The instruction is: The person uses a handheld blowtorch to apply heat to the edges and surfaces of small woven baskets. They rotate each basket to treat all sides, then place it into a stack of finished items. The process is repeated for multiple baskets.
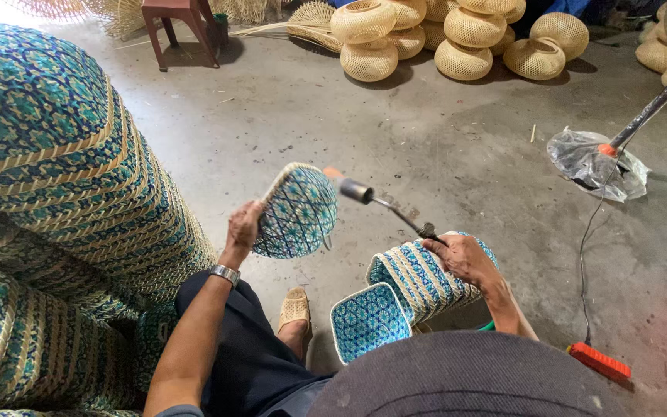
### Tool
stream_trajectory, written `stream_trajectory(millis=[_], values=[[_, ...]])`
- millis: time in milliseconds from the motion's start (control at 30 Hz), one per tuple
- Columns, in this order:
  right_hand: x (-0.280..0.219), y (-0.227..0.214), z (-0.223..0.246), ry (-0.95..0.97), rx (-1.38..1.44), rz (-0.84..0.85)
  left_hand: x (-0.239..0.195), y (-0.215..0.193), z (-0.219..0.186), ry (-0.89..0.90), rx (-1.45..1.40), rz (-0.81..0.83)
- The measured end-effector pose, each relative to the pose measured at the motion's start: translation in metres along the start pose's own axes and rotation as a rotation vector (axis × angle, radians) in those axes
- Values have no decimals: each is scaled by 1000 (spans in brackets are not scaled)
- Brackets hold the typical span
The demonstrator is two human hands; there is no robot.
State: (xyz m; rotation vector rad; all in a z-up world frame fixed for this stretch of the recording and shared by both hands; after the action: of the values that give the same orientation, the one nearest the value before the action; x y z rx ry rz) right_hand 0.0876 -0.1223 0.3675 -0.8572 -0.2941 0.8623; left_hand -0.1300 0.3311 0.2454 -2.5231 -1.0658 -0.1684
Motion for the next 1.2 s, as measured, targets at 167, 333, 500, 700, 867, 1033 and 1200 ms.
stream_trajectory(millis=[167, 333, 500, 700, 867, 1033, 1200], values=[[0, -2, 22, -35, 2, 71, -21, 14, -14, -25, -65, 125], [-5, -2, 30, 41, -12, 106, -24, 21, -8, -130, -273, 187], [-12, 8, 21, 3, -99, 36, -24, 37, 19, -112, -516, 189], [-12, 19, -3, 94, -78, 113, -28, 49, 21, -171, -975, 156], [-6, 16, -13, 7, -309, -11, -33, 44, 10, -216, -1120, 158], [-8, 18, 1, 123, -192, 40, -38, 56, 16, -202, -1242, 150], [-10, 27, 27, 4, -117, 76, -35, 82, 27, -295, -1288, 62]])
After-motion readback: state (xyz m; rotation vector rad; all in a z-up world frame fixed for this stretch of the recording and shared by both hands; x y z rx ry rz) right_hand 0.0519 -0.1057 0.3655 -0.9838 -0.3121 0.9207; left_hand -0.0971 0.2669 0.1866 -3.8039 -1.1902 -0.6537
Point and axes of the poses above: each hand's wrist, its own x-axis towards the middle knuckle, its own y-axis out of the palm, z = x × y, the point moved 1 cm from there along x, towards the middle knuckle, and after that the axes turned 5 degrees about z, right-handed, at the moved point
